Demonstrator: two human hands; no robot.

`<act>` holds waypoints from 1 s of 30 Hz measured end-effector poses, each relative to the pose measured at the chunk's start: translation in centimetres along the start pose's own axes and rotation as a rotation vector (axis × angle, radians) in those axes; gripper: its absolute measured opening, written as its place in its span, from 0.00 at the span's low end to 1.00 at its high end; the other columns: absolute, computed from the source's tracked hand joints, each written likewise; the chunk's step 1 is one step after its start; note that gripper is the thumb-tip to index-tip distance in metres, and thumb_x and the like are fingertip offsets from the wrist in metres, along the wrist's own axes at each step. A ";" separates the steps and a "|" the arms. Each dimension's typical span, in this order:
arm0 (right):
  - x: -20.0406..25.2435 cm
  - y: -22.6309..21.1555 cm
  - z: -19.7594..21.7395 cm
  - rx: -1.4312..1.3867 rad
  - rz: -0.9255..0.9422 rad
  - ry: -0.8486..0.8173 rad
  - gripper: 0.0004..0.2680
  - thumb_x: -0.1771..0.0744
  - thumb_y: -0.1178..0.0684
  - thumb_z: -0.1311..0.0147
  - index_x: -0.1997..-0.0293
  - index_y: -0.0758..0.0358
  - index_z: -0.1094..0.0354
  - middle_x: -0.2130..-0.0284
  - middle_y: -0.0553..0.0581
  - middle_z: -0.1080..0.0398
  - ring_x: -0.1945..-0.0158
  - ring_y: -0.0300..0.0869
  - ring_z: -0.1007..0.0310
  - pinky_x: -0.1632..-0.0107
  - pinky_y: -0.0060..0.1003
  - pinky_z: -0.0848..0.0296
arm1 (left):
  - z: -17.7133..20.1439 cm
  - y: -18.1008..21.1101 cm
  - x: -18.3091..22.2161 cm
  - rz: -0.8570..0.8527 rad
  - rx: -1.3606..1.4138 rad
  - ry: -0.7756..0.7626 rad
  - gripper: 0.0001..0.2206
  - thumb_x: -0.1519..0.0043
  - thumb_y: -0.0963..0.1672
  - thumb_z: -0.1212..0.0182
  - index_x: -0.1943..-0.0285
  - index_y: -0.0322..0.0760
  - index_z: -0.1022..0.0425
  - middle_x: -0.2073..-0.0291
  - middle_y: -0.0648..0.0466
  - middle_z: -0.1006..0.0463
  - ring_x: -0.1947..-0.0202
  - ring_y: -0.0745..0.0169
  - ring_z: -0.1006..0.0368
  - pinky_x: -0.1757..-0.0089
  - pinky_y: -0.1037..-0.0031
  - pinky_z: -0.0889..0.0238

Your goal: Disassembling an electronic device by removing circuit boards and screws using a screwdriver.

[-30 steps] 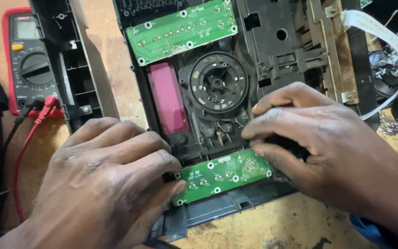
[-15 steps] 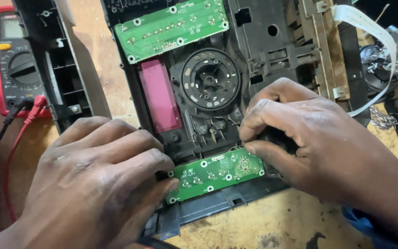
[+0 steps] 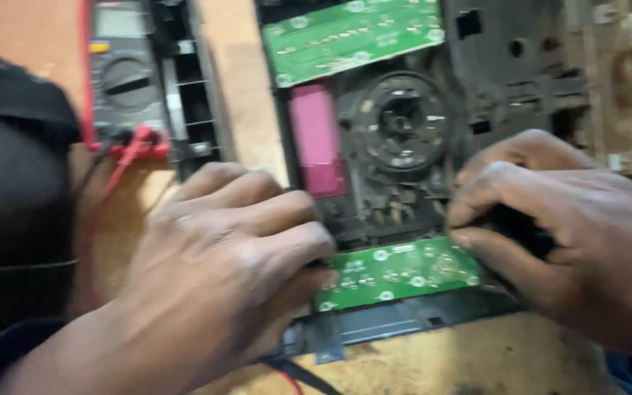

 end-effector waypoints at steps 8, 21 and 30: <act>0.0 -1.3 0.3 -0.057 0.017 0.192 0.02 0.40 0.53 0.37 0.70 0.53 0.22 0.65 0.51 0.23 0.50 0.39 0.23 0.47 0.40 0.29 | 0.9 -0.3 1.0 -0.048 0.119 0.061 0.08 0.32 0.44 0.47 0.66 0.43 0.29 0.69 0.55 0.28 0.68 0.50 0.35 0.60 0.60 0.44; 0.5 -2.1 3.9 -0.181 0.184 0.173 0.09 0.31 0.47 0.53 0.62 0.55 0.26 0.62 0.48 0.21 0.52 0.42 0.25 0.49 0.41 0.29 | 0.2 0.7 -0.6 -0.052 0.087 0.022 0.06 0.35 0.48 0.47 0.59 0.54 0.23 0.64 0.65 0.20 0.65 0.58 0.25 0.60 0.63 0.37; 7.4 -1.6 10.1 -0.391 0.289 0.394 0.09 0.29 0.49 0.58 0.53 0.57 0.31 0.57 0.56 0.25 0.51 0.46 0.26 0.48 0.47 0.24 | 3.3 3.5 -2.2 0.295 0.091 0.060 0.05 0.46 0.49 0.33 0.67 0.54 0.12 0.67 0.69 0.12 0.66 0.71 0.18 0.60 0.73 0.32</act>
Point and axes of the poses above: each hand's wrist, its own x-axis away from the middle knuckle, its own z-axis out of the back of the hand, y = z × x, the point moved 7 cm from there along -x, towards the middle knuckle
